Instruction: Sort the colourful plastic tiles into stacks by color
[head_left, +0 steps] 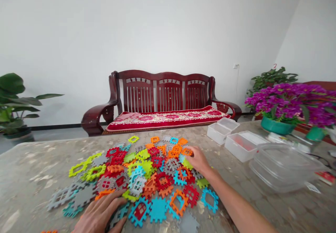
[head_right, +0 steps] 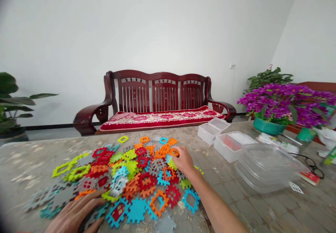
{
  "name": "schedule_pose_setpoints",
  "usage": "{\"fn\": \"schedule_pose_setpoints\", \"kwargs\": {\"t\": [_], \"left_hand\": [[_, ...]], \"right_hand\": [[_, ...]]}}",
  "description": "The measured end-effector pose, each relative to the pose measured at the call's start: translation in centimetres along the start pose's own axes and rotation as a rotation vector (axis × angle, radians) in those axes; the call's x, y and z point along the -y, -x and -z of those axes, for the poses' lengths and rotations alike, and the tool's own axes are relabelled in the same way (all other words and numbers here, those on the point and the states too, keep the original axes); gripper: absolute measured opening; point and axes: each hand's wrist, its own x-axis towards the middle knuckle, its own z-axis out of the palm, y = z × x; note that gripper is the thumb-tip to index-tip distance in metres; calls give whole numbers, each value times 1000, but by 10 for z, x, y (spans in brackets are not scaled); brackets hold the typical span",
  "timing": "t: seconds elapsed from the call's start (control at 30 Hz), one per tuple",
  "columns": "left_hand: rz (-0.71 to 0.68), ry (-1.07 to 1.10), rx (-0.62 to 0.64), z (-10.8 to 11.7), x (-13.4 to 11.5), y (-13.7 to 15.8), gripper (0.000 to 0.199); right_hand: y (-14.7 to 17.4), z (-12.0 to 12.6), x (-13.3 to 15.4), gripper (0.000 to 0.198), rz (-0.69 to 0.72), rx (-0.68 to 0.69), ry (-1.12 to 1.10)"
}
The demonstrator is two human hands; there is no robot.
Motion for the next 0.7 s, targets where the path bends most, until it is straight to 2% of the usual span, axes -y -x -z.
{"fn": "schedule_pose_setpoints", "kwargs": {"t": [0.1,0.2,0.33,0.43,0.5,0.57,0.63,0.7], "left_hand": [[26,110,44,12,-22,-18,29],[88,316,27,19,-42,-40,25],[137,663,-8,20,-64,-71,24],[109,746,8,16,-69,-94,31],[101,701,16,14,-64,-111,36],[135,636,5,13,-50,-131,32],[205,591,-19,13,-29,-155,32],[306,493,-23,10,-3,-178,37]], "right_hand": [[-2,-7,6,44,26,1,-79],[0,-14,20,40,70,44,-211],[2,-19,43,35,186,180,-398],[-12,-23,43,33,203,161,-390],[-29,-25,30,38,129,101,-336],[-50,-28,9,43,65,37,-213],[-70,-33,-12,46,29,-2,-30],[-87,-39,-28,49,-21,15,104]]}}
